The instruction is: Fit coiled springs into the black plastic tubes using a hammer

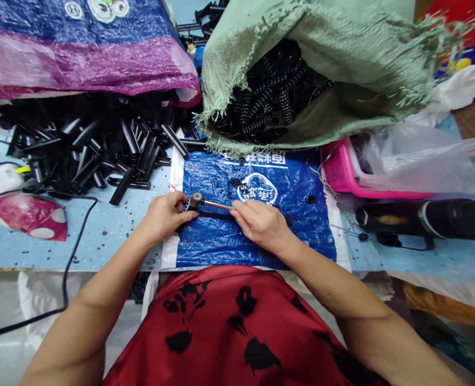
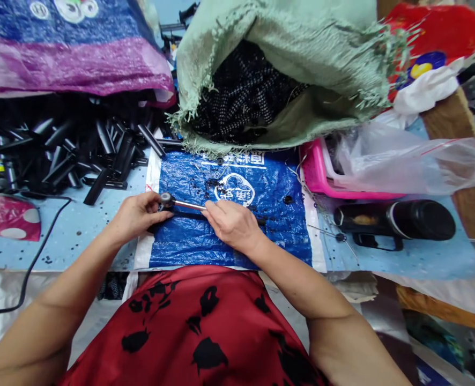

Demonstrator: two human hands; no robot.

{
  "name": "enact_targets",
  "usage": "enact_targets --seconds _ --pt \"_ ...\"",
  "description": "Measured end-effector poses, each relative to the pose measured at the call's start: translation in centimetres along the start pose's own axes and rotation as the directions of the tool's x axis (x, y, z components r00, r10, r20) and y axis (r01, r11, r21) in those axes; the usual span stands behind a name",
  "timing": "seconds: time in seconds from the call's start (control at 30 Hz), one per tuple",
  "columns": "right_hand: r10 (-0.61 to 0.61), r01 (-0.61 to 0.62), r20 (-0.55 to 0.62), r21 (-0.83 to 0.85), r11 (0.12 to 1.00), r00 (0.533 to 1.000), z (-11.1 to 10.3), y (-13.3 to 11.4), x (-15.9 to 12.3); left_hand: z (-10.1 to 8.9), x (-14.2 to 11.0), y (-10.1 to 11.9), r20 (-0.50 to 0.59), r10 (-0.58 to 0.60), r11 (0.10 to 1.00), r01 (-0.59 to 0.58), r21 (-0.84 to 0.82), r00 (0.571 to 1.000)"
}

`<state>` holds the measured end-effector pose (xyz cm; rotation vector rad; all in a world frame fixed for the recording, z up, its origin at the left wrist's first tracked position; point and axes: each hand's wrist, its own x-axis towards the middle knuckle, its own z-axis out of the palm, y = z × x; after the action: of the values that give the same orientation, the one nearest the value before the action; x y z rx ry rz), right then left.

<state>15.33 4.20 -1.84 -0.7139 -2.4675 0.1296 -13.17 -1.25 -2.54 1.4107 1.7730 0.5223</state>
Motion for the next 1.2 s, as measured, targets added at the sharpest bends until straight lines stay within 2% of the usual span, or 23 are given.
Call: enact_targets --seconds 0.13,0.17,0.23,0.3,0.37,0.43,0.5,0.53,0.57,0.6,0.63,0.67,0.7,0.73,0.77,0.8,0.83,0.87,0.93,1.0,1.1,1.17,1.2 --pt "-0.075 0.104 -0.157 0.184 0.977 0.985 -0.5 -1.2 0.1 -0.5 0.8 -0.5 0.075 -0.016 0.998 0.020 -0.053 0.997" --pt "-0.113 0.138 -0.132 0.201 0.970 0.985 -0.4 -1.5 0.1 -0.5 1.1 -0.4 0.101 -0.029 0.997 0.036 -0.068 0.994" --pt "-0.180 0.175 0.011 0.179 0.968 0.984 0.0 -1.9 -0.1 -0.2 1.5 0.0 0.124 -0.052 0.996 0.060 -0.063 0.991" --pt "-0.206 0.185 0.154 0.140 0.973 0.966 0.4 -2.1 -0.4 0.1 1.7 0.7 0.095 -0.044 0.999 0.044 0.006 0.995" --pt "-0.211 0.180 0.174 0.179 0.967 0.962 0.4 -1.8 -1.0 -0.2 1.1 1.3 0.025 -0.007 0.994 0.004 0.114 1.000" --pt "-0.182 0.148 0.112 0.264 0.953 0.977 0.1 -0.9 -1.8 -1.5 -0.6 1.3 -0.014 0.036 0.979 -0.032 0.200 0.999" --pt "-0.109 0.088 0.059 0.287 0.954 0.992 -0.4 0.4 -2.7 -3.8 -3.2 0.4 0.088 0.044 0.976 -0.061 0.208 0.995" --pt "-0.066 0.051 0.047 0.264 0.963 0.997 -0.5 1.0 -3.2 -5.2 -4.6 -0.1 0.220 0.028 0.984 -0.066 0.167 0.975" --pt "-0.025 0.014 0.045 0.229 0.973 0.999 -0.4 1.6 -3.5 -6.5 -5.8 -0.7 0.360 -0.004 0.992 -0.042 0.118 0.933" --pt "0.012 -0.022 0.053 0.192 0.981 0.999 -0.3 2.0 -3.7 -7.5 -6.8 -1.1 0.408 -0.019 0.997 -0.013 0.075 0.913" --pt "0.039 -0.050 0.070 0.161 0.986 0.997 -0.1 2.2 -3.7 -8.3 -7.4 -1.5 0.372 -0.014 0.998 -0.009 0.060 0.928" --pt "0.055 -0.067 0.091 0.142 0.988 0.994 0.2 2.3 -3.6 -8.8 -7.5 -1.7 0.254 -0.002 0.997 -0.019 0.077 0.967" --pt "0.060 -0.075 0.111 0.136 0.988 0.992 0.5 2.2 -3.2 -8.9 -7.3 -1.9 0.060 0.025 0.991 -0.033 0.133 0.998" --pt "0.059 -0.077 0.129 0.141 0.987 0.990 0.8 2.0 -2.8 -8.9 -6.7 -2.0 -0.150 0.063 0.975 -0.029 0.219 0.987" --pt "0.055 -0.077 0.139 0.154 0.985 0.989 1.0 1.7 -2.2 -8.7 -5.8 -2.1 -0.332 0.099 0.951 0.009 0.310 0.938" --pt "0.054 -0.078 0.143 0.171 0.982 0.988 1.2 1.7 -1.6 -8.5 -4.9 -2.2 -0.460 0.124 0.920 0.071 0.385 0.879" --pt "0.059 -0.085 0.140 0.191 0.978 0.988 1.3 1.8 -1.0 -8.4 -3.9 -2.3 -0.525 0.133 0.888 0.135 0.440 0.841" --pt "0.066 -0.095 0.137 0.214 0.972 0.988 1.2 2.3 -0.4 -8.3 -3.0 -2.4 -0.553 0.128 0.861 0.184 0.474 0.823" --pt "0.134 -0.154 0.100 0.232 0.960 0.986 0.8 4.4 0.8 -8.2 -1.7 -2.6 -0.573 0.143 0.847 0.200 0.493 0.807" --pt "0.289 -0.282 -0.010 0.188 0.941 0.957 -0.2 7.6 2.3 -8.3 -1.2 -2.5 -0.600 0.181 0.848 0.185 0.496 0.779" --pt "0.511 -0.519 -0.159 -0.005 0.855 0.844 -1.7 13.1 5.4 -7.9 -1.7 -1.3 -0.609 0.202 0.845 0.177 0.504 0.767" --pt "0.636 -0.646 -0.117 -0.178 0.742 0.763 -1.9 16.6 8.2 -7.0 -2.3 -0.4 -0.600 0.160 0.872 0.172 0.458 0.784" --pt "0.708 -0.700 -0.072 -0.252 0.668 0.702 -1.7 18.2 9.6 -6.4 -2.5 -0.2 -0.586 0.120 0.895 0.168 0.414 0.801"
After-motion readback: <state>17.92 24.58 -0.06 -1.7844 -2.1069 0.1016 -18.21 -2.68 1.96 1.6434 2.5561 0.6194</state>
